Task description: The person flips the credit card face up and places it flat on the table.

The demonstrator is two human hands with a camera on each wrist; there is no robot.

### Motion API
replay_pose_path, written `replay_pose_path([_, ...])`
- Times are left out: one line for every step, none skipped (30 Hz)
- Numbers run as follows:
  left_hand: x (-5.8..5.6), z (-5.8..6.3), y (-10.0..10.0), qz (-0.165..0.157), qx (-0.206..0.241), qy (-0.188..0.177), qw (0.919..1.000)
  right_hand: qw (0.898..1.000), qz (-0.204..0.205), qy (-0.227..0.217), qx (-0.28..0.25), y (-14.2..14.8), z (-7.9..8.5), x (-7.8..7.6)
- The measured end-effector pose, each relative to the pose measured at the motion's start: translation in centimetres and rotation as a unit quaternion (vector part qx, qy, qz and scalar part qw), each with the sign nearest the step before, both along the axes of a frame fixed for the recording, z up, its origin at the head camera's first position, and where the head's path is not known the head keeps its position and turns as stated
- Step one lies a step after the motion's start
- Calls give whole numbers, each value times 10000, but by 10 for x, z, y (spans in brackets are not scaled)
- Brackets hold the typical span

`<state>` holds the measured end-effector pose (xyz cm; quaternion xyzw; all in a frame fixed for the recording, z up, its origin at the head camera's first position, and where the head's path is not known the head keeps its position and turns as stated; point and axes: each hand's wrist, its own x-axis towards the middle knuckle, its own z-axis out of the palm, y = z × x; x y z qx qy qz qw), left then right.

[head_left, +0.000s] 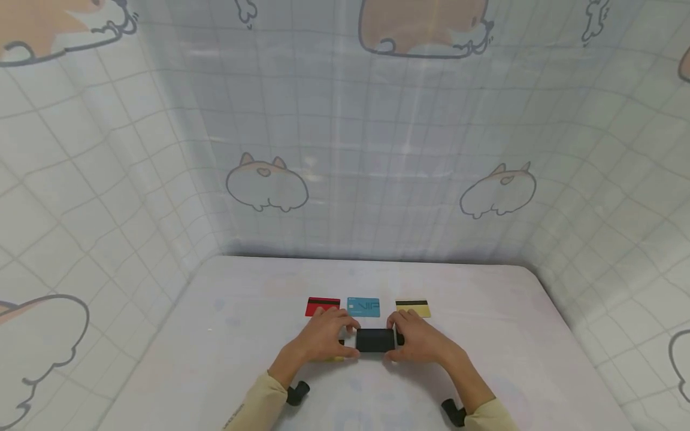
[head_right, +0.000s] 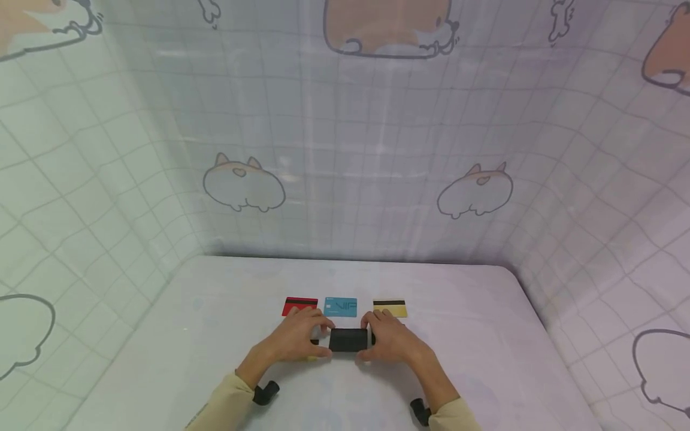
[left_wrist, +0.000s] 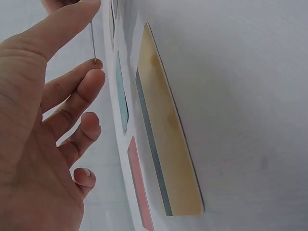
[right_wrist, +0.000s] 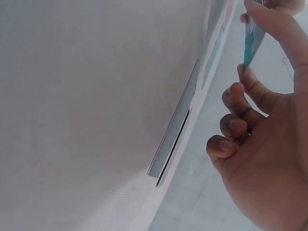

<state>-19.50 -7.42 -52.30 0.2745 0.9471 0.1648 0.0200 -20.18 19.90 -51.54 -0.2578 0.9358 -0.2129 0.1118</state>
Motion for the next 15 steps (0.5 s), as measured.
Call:
replay_pose_path([0,-1,-1,2,4,-2,10000,10000,1,11,-57,0,0,0])
replay_pose_path([-1,-1,-1,-8,-3,15,10000,9999,3,21,-130,0,0,-1])
replay_pose_path([-2,-2,-2,-13,-7,29,10000,9997,-3,15,-228,-1,1,-1])
replay_pose_path([-2,-3,-2,-20,-15,37,10000,9995,3,20,-323,-1,1,-1])
replay_pose_path([-3,-3,-2,-39,-21,56,10000,9991,1,7,-429,-1,1,-1])
replay_pose_path([-4,-4,-2,-51,-36,70,10000,9988,-15,0,-483,-2,1,-2])
replay_pose_path([-4,-5,-2,-57,-46,80,9999,9985,-30,-14,-555,-2,2,-2])
replay_pose_path([-5,-6,-2,-65,-59,96,9999,9981,-35,-19,-622,-3,2,-2])
replay_pose_path([-6,-7,-2,-69,-51,98,9999,9975,-43,-34,-702,-3,2,-3])
replay_pose_path([-6,-8,-2,-79,-55,114,9999,9970,-47,-49,-776,-3,2,-3])
replay_pose_path([-7,-9,-2,-87,-54,122,9999,9965,-52,-56,-835,-3,3,-4])
replay_pose_path([-7,-9,-2,-88,-49,122,9999,9960,-56,-62,-892,-4,3,-4])
replay_pose_path([-8,-10,-2,-96,-43,136,9999,9955,-52,-67,-945,-4,3,-5])
replay_pose_path([-8,-10,-2,-102,-49,148,9998,9947,-31,-66,-1027,-4,3,-6])
replay_pose_path([-8,-10,-2,-104,-40,144,9998,9942,-16,-58,-1076,-5,3,-6])
